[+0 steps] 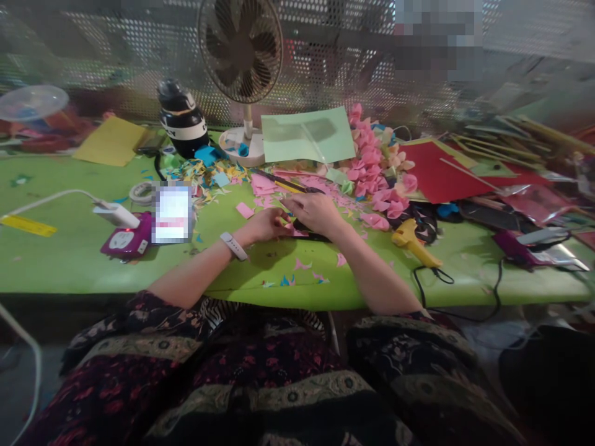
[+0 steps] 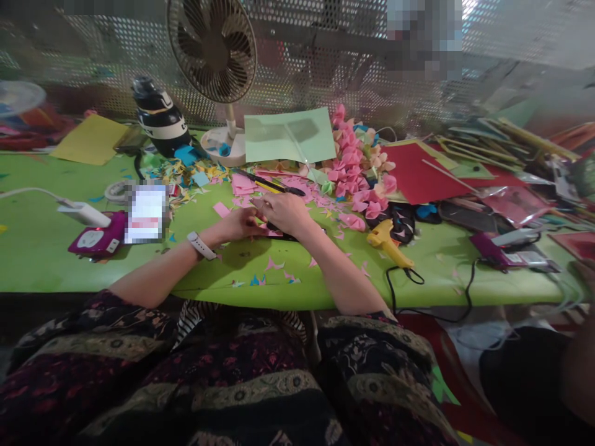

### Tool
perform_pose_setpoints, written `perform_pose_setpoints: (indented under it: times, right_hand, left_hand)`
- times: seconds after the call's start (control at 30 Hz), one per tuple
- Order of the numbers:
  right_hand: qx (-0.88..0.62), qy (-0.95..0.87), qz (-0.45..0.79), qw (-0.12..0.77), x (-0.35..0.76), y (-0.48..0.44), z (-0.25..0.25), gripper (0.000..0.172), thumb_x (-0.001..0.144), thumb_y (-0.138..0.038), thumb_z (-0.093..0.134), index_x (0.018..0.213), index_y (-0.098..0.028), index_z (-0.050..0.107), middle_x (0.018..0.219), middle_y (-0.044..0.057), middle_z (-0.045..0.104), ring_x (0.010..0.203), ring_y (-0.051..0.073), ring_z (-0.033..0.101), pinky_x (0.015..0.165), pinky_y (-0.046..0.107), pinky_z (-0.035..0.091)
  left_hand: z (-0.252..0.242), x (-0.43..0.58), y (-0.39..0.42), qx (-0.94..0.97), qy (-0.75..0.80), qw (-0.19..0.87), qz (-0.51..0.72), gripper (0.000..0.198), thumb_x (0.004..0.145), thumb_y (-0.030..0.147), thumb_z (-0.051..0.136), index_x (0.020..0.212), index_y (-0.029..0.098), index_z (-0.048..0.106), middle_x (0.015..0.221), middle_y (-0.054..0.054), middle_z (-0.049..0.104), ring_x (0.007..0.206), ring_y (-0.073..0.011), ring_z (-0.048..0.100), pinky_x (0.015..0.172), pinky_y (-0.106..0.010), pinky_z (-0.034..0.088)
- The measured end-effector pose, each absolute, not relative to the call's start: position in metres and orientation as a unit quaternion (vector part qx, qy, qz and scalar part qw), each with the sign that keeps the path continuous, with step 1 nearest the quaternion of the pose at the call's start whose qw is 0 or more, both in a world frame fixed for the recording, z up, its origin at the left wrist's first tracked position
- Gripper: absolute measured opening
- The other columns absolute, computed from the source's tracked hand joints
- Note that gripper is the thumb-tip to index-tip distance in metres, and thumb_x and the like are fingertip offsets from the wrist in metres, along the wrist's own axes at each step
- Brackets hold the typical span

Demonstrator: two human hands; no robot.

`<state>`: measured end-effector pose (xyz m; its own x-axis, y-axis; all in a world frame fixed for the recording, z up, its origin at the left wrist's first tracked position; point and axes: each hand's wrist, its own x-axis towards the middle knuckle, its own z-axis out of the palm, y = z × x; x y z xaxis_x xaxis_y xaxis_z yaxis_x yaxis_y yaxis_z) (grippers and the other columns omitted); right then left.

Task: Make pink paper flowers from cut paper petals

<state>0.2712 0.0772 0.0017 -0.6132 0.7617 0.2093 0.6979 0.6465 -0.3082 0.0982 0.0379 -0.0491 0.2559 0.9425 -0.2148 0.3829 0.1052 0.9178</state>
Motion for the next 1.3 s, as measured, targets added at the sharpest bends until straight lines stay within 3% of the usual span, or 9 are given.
perform_pose_setpoints:
  times: [0.17, 0.3, 0.53, 0.67, 0.8, 1.0, 1.3]
  right_hand:
    - [-0.405, -0.891, 0.102, 0.18, 0.272, 0.078, 0.004, 0.05, 0.107, -0.049, 0.038, 0.092, -0.019, 0.075, 0.095, 0.01, 0.076, 0.085, 0.023, 0.066, 0.072, 0.032, 0.04]
    - [-0.396, -0.884, 0.146, 0.203, 0.273, 0.082, 0.002, 0.042, 0.106, -0.044, 0.042, 0.091, -0.02, 0.073, 0.091, 0.008, 0.074, 0.081, 0.022, 0.064, 0.073, 0.032, 0.042]
    - [-0.349, -0.822, 0.359, 0.272, 0.273, 0.082, 0.0, 0.032, 0.1, -0.039, 0.053, 0.083, -0.02, 0.07, 0.086, 0.004, 0.075, 0.082, 0.019, 0.068, 0.079, 0.032, 0.051]
    - [-0.346, -0.767, 0.443, 0.308, 0.271, 0.082, -0.003, 0.031, 0.097, -0.044, 0.058, 0.08, -0.02, 0.068, 0.079, 0.004, 0.075, 0.078, 0.019, 0.071, 0.083, 0.035, 0.056]
    - [-0.342, -0.758, 0.456, 0.318, 0.271, 0.083, -0.005, 0.031, 0.095, -0.046, 0.06, 0.08, -0.02, 0.068, 0.079, 0.004, 0.075, 0.078, 0.018, 0.071, 0.085, 0.036, 0.057]
    - [-0.329, -0.76, 0.468, 0.309, 0.272, 0.08, -0.003, 0.026, 0.094, -0.043, 0.061, 0.086, -0.02, 0.069, 0.081, 0.003, 0.074, 0.08, 0.018, 0.07, 0.087, 0.037, 0.057]
    - [-0.312, -0.754, 0.472, 0.334, 0.272, 0.084, -0.007, 0.033, 0.09, -0.051, 0.066, 0.083, -0.019, 0.071, 0.078, 0.003, 0.074, 0.077, 0.017, 0.07, 0.08, 0.032, 0.056]
  left_hand:
    - [-0.033, 0.08, 0.046, 0.621, 0.534, 0.495, 0.29, 0.027, 0.077, 0.027, 0.084, 0.095, 0.017, 0.066, 0.065, 0.0, 0.069, 0.058, -0.0151, 0.065, 0.06, -0.028, 0.047]
    - [-0.008, 0.057, 0.051, 0.642, 0.495, 0.454, 0.369, 0.03, 0.081, 0.038, 0.082, 0.098, 0.017, 0.07, 0.088, -0.008, 0.077, 0.079, -0.0169, 0.07, 0.074, -0.03, 0.053]
    - [0.001, 0.056, 0.047, 0.602, 0.493, 0.444, 0.444, 0.021, 0.086, 0.034, 0.075, 0.098, 0.017, 0.072, 0.1, -0.009, 0.076, 0.091, -0.0163, 0.07, 0.08, -0.031, 0.054]
    - [-0.007, 0.067, 0.047, 0.531, 0.506, 0.49, 0.471, 0.022, 0.087, 0.034, 0.075, 0.1, 0.018, 0.067, 0.097, -0.006, 0.075, 0.09, -0.0155, 0.071, 0.079, -0.03, 0.054]
    - [-0.01, 0.074, 0.046, 0.497, 0.514, 0.52, 0.468, 0.019, 0.089, 0.034, 0.073, 0.086, 0.018, 0.065, 0.092, -0.005, 0.074, 0.088, -0.0137, 0.07, 0.08, -0.028, 0.053]
    - [-0.01, 0.074, 0.046, 0.442, 0.481, 0.575, 0.493, 0.009, 0.087, 0.026, 0.073, 0.087, 0.018, 0.069, 0.095, -0.003, 0.074, 0.087, -0.0115, 0.068, 0.083, -0.028, 0.053]
    - [-0.016, 0.072, 0.048, 0.46, 0.445, 0.581, 0.503, 0.024, 0.081, 0.033, 0.08, 0.077, 0.017, 0.063, 0.086, -0.002, 0.069, 0.081, -0.0113, 0.062, 0.08, -0.026, 0.049]
